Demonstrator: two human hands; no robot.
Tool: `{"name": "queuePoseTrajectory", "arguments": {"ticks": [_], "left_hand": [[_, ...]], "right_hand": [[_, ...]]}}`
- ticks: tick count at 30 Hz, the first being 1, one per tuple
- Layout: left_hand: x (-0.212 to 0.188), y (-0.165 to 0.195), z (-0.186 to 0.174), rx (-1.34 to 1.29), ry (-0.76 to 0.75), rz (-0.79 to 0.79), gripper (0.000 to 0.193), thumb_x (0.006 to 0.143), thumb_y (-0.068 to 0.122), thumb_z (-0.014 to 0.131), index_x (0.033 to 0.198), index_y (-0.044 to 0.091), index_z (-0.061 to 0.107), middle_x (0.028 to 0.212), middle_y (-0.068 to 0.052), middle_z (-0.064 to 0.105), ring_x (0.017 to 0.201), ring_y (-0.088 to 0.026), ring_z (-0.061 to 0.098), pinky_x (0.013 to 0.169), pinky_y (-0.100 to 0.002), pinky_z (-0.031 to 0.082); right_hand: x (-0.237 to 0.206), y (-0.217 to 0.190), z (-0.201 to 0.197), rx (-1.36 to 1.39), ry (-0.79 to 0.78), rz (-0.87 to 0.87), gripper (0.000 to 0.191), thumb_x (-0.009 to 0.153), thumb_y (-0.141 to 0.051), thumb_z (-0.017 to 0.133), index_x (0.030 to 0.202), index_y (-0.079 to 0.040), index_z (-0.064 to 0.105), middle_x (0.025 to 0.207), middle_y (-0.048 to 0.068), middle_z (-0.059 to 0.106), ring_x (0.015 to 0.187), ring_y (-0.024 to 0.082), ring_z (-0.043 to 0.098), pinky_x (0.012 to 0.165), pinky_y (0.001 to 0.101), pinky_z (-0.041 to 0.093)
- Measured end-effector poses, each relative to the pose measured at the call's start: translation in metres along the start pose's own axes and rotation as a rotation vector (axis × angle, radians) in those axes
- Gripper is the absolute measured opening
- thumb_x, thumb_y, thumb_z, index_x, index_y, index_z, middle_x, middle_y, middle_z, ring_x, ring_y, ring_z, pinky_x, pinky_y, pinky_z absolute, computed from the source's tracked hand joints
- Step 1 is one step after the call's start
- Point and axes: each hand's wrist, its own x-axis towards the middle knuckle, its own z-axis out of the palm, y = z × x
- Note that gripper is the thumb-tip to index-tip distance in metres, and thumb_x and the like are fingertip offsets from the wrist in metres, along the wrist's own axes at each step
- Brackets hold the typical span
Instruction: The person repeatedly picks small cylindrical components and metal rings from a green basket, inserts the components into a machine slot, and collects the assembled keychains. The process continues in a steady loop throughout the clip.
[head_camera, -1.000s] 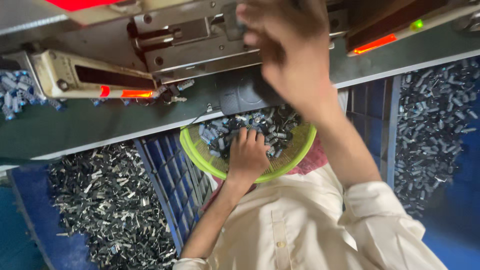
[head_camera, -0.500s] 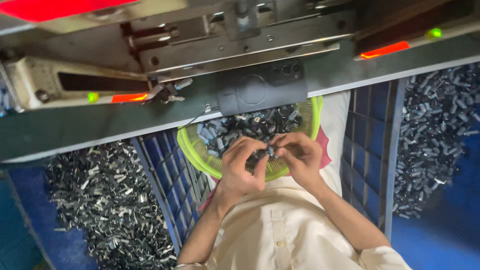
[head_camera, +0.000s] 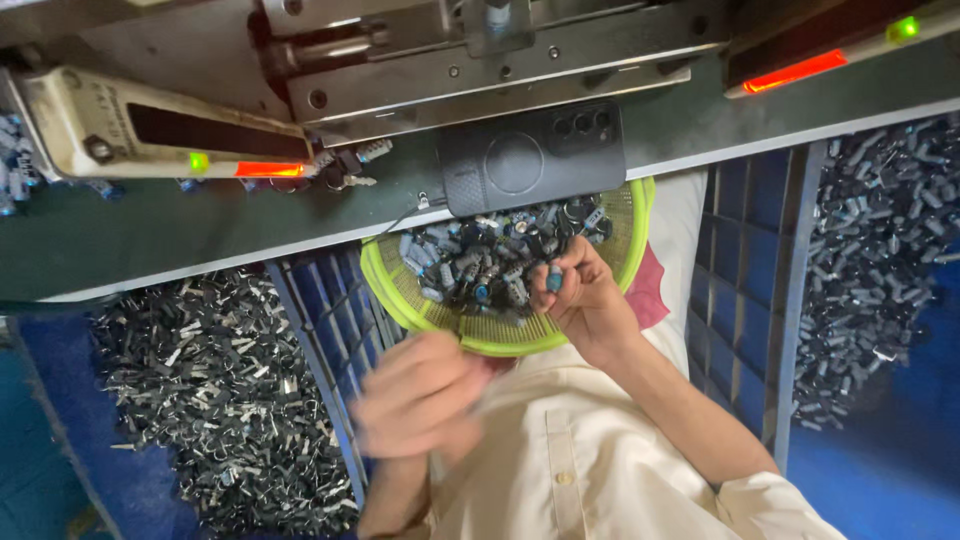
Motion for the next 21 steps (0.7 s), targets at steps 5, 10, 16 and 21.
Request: {"name": "queuePoseTrajectory", "arguments": {"ticks": [5,10,16,21], "left_hand": [[-0.007,-0.026,-0.042,-1.761,0.255,-0.266,0.017,0.082,0.009,0.074,0.097,0.001,0.072,0.094,-0.013,0.071,0.084,-0.029,0.070,0.077,-0.040,0.057],[-0.026,-0.036,0.019,-0.684,-0.321,-0.787,0.015,0.082,0.014,0.078,0.093,0.005,0.075,0.094,-0.012,0.075,0.085,-0.029,0.073,0.076,-0.037,0.056],[-0.038,-0.024,0.094,-0.065,-0.261,-0.533,0.014,0.083,0.008,0.076,0.095,0.006,0.071,0.098,-0.010,0.073,0.091,-0.033,0.070,0.083,-0.042,0.056],[-0.037,-0.029,0.104,-0.014,-0.357,-0.520,0.004,0.088,0.009,0.072,0.092,0.010,0.071,0.094,-0.007,0.070,0.091,-0.032,0.066,0.082,-0.043,0.055]], "right_hand": [[0.010,-0.031,0.045,-0.339,-0.223,-0.324,0.029,0.095,-0.003,0.078,0.102,-0.008,0.051,0.089,0.013,0.066,0.088,0.025,0.067,0.072,0.0359,0.057],[0.057,-0.088,0.135,-1.180,-0.282,-1.106,0.032,0.092,0.016,0.077,0.111,-0.004,0.059,0.100,0.017,0.071,0.087,0.026,0.071,0.076,0.0375,0.060],[0.121,-0.102,0.171,-1.617,-0.271,-1.448,0.037,0.090,0.026,0.059,0.119,0.002,0.061,0.107,0.012,0.072,0.099,0.021,0.080,0.083,0.0295,0.065],[0.116,-0.102,0.172,-1.593,-0.263,-1.403,0.035,0.089,0.026,0.060,0.112,0.000,0.062,0.104,0.009,0.070,0.094,0.019,0.080,0.079,0.0252,0.066]]}}
